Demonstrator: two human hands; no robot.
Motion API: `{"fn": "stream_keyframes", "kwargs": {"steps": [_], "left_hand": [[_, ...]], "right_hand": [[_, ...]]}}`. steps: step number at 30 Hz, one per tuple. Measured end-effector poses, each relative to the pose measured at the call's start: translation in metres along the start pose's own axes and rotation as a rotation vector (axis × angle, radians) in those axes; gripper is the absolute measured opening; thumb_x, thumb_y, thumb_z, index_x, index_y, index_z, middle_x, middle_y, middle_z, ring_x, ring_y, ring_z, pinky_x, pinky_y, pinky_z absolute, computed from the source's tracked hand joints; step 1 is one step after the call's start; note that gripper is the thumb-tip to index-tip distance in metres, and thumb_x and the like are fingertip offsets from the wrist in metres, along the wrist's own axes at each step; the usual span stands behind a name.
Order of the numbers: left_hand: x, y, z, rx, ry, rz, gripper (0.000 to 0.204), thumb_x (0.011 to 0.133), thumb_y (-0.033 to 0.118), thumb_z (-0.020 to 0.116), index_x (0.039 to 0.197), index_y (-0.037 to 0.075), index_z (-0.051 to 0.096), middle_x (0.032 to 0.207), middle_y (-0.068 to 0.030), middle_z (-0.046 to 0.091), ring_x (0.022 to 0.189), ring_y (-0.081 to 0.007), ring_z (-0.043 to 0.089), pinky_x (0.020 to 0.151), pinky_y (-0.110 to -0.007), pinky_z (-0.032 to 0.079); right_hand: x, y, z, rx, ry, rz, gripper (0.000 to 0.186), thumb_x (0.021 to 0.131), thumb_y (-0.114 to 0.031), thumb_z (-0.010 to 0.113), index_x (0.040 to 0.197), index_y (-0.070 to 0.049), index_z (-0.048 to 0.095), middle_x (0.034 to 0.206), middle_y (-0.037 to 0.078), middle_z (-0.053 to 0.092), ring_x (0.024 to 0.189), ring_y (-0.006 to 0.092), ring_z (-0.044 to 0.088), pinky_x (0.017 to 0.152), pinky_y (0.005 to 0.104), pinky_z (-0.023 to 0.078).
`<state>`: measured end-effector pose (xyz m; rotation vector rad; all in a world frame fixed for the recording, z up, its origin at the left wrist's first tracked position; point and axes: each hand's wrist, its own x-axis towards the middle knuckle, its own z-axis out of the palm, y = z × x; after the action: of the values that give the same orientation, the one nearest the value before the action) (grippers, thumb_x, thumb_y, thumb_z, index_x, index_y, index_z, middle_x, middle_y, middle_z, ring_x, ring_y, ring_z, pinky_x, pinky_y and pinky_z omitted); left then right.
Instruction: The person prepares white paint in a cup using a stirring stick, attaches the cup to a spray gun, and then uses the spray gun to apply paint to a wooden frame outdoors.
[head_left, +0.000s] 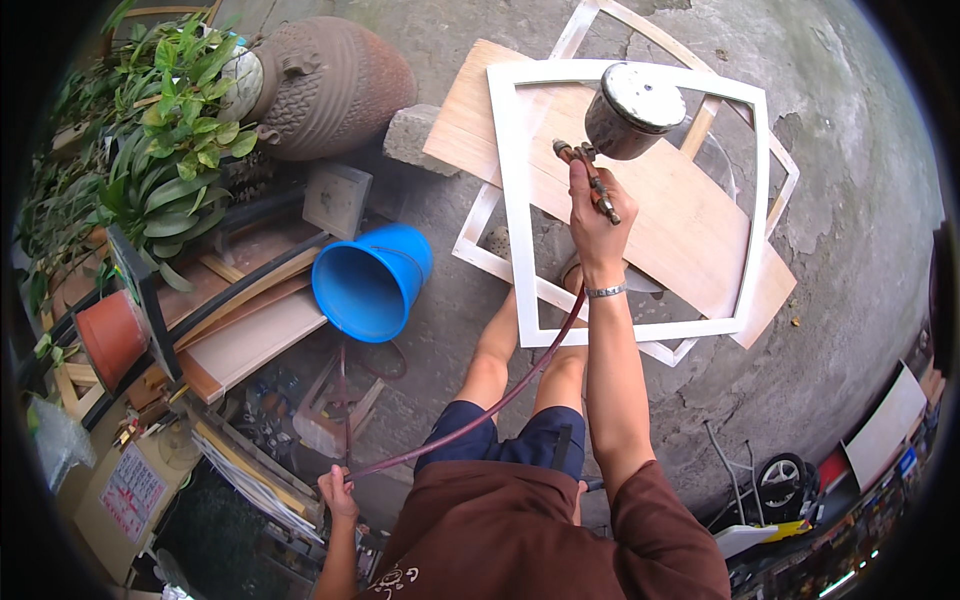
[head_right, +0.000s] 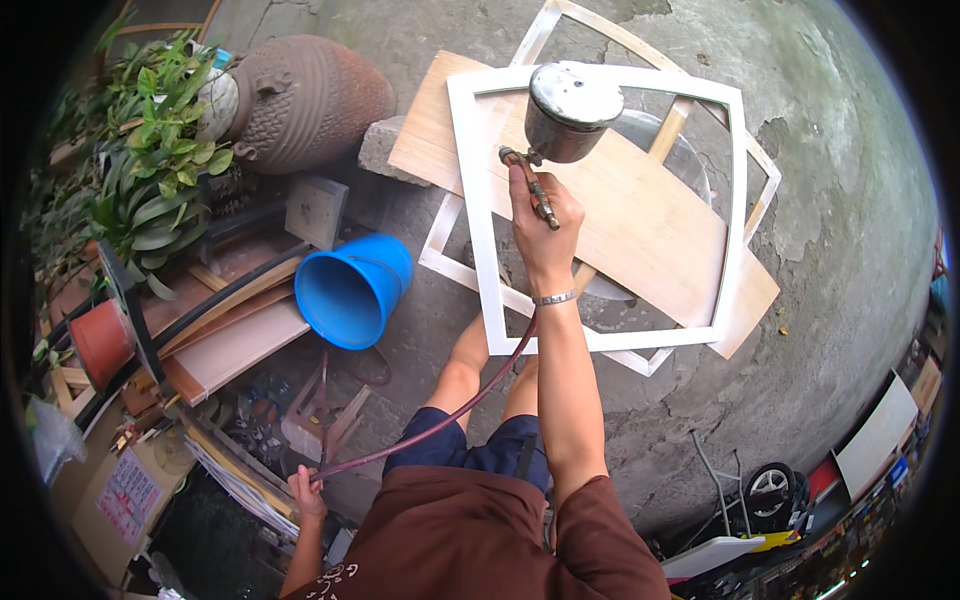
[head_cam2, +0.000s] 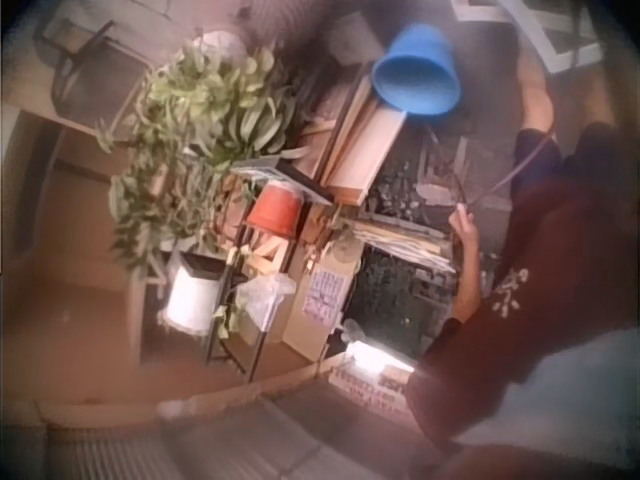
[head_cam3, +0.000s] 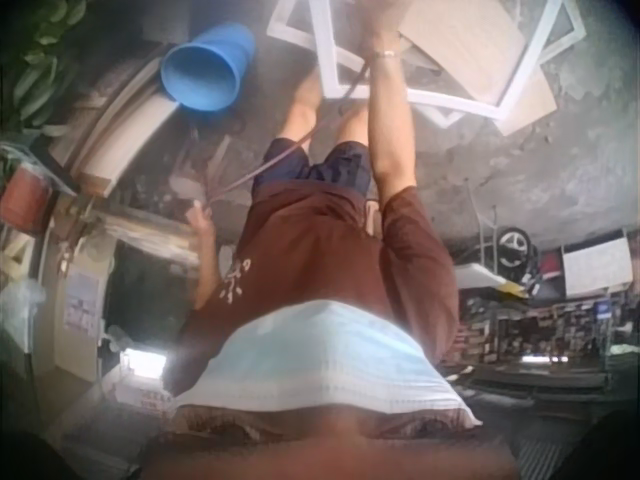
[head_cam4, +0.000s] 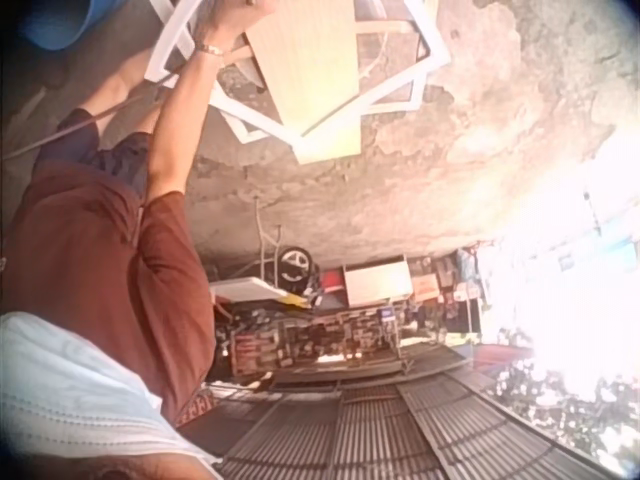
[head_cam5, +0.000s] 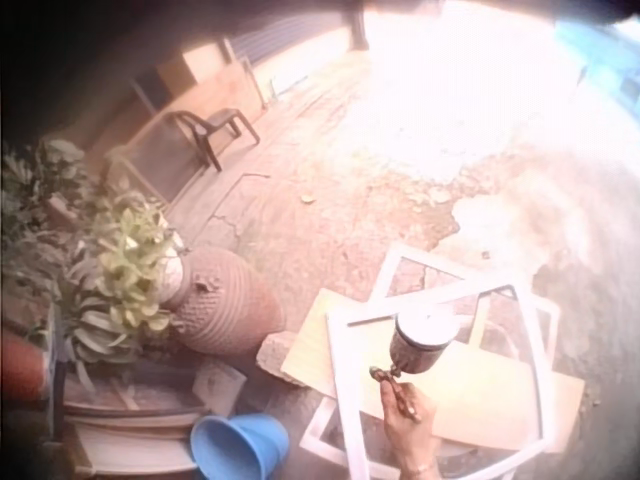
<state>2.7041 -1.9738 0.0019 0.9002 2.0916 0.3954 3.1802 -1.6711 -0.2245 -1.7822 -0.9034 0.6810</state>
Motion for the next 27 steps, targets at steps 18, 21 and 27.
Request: {"fn": "stream_keyframes", "kwargs": {"steps": [18, 21, 27], "left_hand": [[-0.028, 0.046, 0.082, 0.183, -0.156, 0.019, 0.06, 0.104, 0.04, 0.049, 0.062, -0.003, 0.055, 0.05, -0.0041, 0.047, 0.048, -0.0129, 0.046, 0.049, -0.032, 0.03], [-0.031, 0.059, 0.094, 0.217, -0.191, 0.057, 0.061, 0.104, 0.041, 0.049, 0.061, -0.002, 0.053, 0.05, -0.0047, 0.047, 0.048, -0.014, 0.046, 0.049, -0.034, 0.03], [-0.035, 0.072, 0.109, 0.216, -0.328, 0.067, 0.06, 0.105, 0.045, 0.052, 0.071, -0.003, 0.063, 0.054, 0.0009, 0.049, 0.05, -0.0073, 0.044, 0.048, -0.026, 0.03]], "right_hand": [[0.086, 0.083, -0.153, -0.092, 0.255, -0.021, 0.028, 0.102, -0.025, 0.068, 0.11, 0.0, 0.079, 0.08, 0.003, 0.073, 0.063, 0.0062, 0.056, 0.059, 0.023, 0.046], [0.097, 0.096, -0.175, -0.097, 0.296, 0.007, 0.029, 0.103, -0.026, 0.068, 0.11, 0.0, 0.079, 0.076, 0.002, 0.07, 0.062, 0.0061, 0.056, 0.058, 0.0232, 0.045], [0.118, 0.107, -0.217, -0.112, 0.387, 0.023, 0.029, 0.104, -0.028, 0.066, 0.108, -0.003, 0.08, 0.063, 0.002, 0.06, 0.057, 0.0051, 0.05, 0.054, 0.0243, 0.041]]}}
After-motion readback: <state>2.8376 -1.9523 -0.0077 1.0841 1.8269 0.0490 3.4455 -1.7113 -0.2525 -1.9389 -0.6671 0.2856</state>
